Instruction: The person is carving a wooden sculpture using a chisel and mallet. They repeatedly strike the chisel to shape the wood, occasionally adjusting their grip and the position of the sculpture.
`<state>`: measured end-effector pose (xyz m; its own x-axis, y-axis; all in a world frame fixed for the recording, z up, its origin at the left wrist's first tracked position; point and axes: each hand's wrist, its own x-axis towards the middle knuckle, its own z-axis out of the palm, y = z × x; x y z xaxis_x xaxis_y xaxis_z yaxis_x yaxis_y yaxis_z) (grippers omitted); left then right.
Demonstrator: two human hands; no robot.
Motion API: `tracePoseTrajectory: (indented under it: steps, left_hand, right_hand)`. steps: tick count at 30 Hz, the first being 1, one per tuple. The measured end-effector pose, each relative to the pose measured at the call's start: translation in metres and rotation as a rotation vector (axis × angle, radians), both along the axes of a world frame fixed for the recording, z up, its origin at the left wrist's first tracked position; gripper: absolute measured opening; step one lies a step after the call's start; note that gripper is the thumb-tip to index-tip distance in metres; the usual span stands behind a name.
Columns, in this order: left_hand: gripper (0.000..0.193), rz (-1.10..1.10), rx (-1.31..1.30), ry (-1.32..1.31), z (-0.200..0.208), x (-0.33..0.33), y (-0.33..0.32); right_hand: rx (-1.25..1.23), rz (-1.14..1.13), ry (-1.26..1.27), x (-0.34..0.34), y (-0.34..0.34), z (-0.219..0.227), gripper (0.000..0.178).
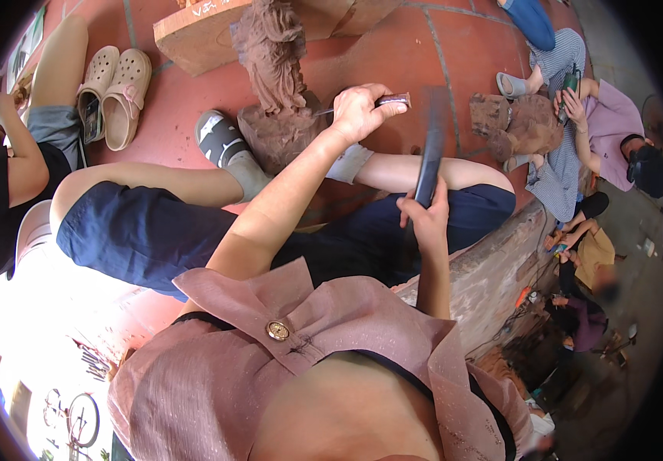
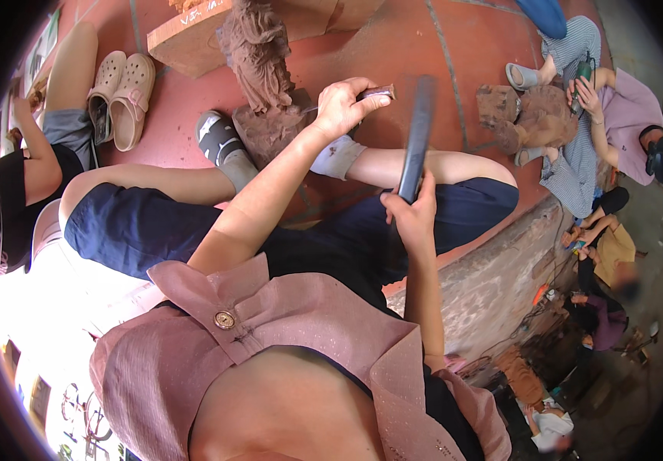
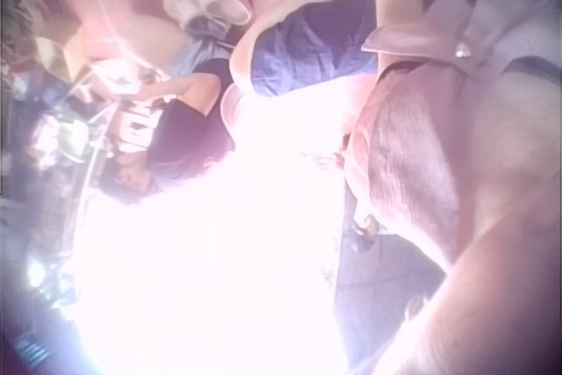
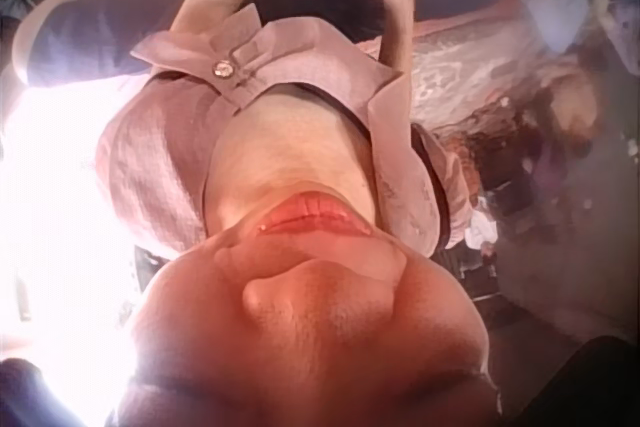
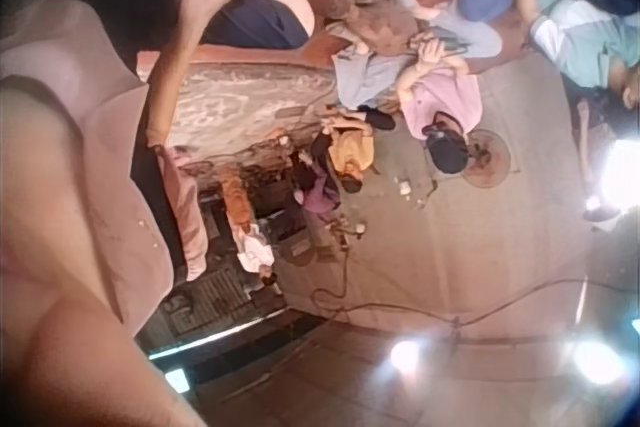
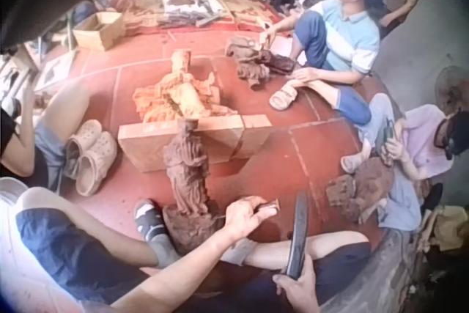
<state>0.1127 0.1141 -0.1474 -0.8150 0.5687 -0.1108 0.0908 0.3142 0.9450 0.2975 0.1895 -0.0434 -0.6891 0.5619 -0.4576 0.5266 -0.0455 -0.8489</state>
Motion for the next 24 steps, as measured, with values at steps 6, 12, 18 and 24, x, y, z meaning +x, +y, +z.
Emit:
tracePoseTrajectory:
  steps: [6,12,18,24]
  left_hand:
    - [0.046,0.003,-0.027,0.058,-0.003,0.003,-0.002]
    - [0.041,0.011,-0.037,0.032,-0.005,0.001,-0.002]
    - [0.042,-0.086,0.131,0.096,0.022,0.022,-0.004]
    - [0.045,-0.081,0.083,0.129,0.017,0.017,-0.007]
  right_hand:
    - [0.009,0.164,-0.172,0.005,0.005,0.002,0.062]
    - [-0.097,-0.131,0.102,0.006,-0.009,0.000,0.046]
    - [-0.108,-0.112,0.104,0.012,-0.013,-0.002,0.049]
    - [-0.141,-0.138,0.102,0.019,-0.009,-0.001,0.046]
